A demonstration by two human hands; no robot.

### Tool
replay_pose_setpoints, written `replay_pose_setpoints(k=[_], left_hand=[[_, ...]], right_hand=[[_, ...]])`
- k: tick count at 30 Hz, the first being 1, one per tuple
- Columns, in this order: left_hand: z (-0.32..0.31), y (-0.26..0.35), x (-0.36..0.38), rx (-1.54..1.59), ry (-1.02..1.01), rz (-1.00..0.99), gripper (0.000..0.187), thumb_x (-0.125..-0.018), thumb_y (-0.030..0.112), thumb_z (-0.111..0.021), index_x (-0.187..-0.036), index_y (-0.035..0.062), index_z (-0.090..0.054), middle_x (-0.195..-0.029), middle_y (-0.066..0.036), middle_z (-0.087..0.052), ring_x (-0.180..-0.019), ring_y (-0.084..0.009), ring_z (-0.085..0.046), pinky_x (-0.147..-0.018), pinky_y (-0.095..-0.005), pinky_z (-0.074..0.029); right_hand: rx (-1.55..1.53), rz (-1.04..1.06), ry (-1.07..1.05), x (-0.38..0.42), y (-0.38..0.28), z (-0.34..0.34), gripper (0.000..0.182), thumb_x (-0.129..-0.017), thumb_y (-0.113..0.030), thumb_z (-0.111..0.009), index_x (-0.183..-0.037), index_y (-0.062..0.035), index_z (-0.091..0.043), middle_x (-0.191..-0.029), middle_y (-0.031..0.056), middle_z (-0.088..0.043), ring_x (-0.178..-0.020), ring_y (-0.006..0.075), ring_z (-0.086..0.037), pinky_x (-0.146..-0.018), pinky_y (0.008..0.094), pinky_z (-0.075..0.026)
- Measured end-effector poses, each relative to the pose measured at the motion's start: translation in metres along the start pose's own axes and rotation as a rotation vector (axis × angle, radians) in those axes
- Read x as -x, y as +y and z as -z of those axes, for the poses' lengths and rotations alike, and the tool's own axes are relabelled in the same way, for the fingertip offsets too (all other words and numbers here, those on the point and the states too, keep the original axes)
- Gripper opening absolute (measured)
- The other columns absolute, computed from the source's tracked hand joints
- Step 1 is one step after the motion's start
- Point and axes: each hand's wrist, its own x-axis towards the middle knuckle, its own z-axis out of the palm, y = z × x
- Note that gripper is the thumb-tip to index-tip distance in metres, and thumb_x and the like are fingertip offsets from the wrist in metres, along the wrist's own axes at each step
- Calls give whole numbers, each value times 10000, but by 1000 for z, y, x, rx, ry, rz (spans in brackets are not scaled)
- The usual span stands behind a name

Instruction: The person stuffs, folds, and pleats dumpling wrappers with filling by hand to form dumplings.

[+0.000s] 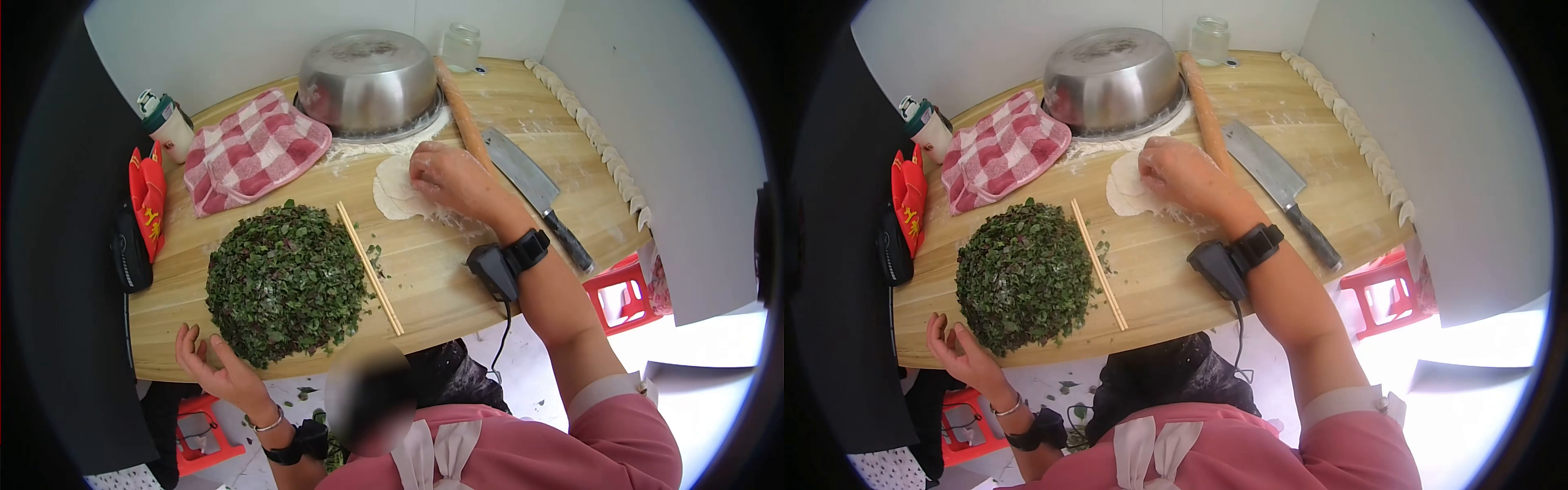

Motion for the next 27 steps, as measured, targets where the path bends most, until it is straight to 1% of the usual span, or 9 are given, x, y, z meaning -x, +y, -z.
replay_pose_setpoints(k=[3, 10, 13, 15, 18, 22, 24, 26, 27], left_hand=[[0, 0, 0, 7, -2, 5, 245, -920, 35, -503, -1160, -9, -524, -1259, -135, -502, -1115, -227, -497, -894, -340, -422], [0, -1, 2, 9, 2, -4, 246, -923, 33, -502, -1162, -17, -521, -1263, -138, -499, -1118, -228, -498, -894, -340, -434], [0, 0, 2, 29, -4, 15, 260, -912, 35, -504, -1166, -19, -514, -1267, -147, -495, -1128, -246, -483, -916, -357, -407], [0, 1, 2, 52, -11, 37, 276, -901, 36, -505, -1171, -19, -507, -1271, -155, -491, -1138, -263, -468, -940, -373, -377], [-1, 1, 1, 44, -11, 41, 271, -899, 36, -507, -1165, -19, -512, -1268, -155, -493, -1136, -262, -468, -937, -372, -378], [-1, 1, 1, 48, -10, 42, 267, -895, 39, -516, -1152, -30, -515, -1263, -158, -496, -1137, -266, -469, -941, -374, -377], [1, 5, 0, 40, -8, 36, 268, -888, 36, -524, -1146, -34, -516, -1260, -162, -497, -1139, -274, -470, -945, -378, -376], [4, 21, -2, -105, -32, -154, 273, -867, 31, -545, -1130, -41, -523, -1232, -175, -514, -1124, -301, -488, -952, -388, -374], [4, 39, -3, -50, -64, -223, 287, -849, 14, -553, -1132, -29, -529, -1212, -166, -533, -1115, -296, -502, -960, -390, -379]], right_hand=[[0, 50, -5, 1, -1, 5, 110, -749, -77, -647, -797, -27, -562, -883, 117, -574, -911, 315, -558, -801, 401, -456], [21, 62, -42, 4, -3, 5, 91, -759, -99, -633, -755, -33, -571, -878, 115, -573, -911, 309, -559, -805, 395, -456], [26, 91, 43, 2, 0, -2, 86, -753, -95, -635, -755, -28, -581, -857, 118, -582, -873, 314, -566, -781, 398, -466], [-44, -80, 57, 1, -3, 0, 98, -774, -70, -658, -798, -4, -589, -841, 122, -596, -801, 276, -601, -730, 361, -483], [-162, -149, 65, -1, -4, 0, 107, -794, -61, -650, -838, 8, -580, -786, 129, -612, -730, 254, -607, -687, 350, -484], [-212, -132, 50, -2, -8, -2, 114, -806, -49, -644, -868, 7, -566, -752, 112, -612, -700, 218, -598, -661, 335, -478], [-299, -100, 24, -2, -7, -6, 108, -821, -33, -629, -887, 5, -553, -728, 82, -592, -683, 166, -571, -641, 307, -470], [-382, -129, -23, -5, -3, -8, 93, -825, -26, -621, -879, 4, -552, -719, 64, -581, -680, 137, -553, -632, 288, -462], [-461, -166, -66, -6, -2, -9, 79, -829, -19, -613, -871, 4, -551, -710, 47, -570, -677, 108, -535, -622, 268, -453]])
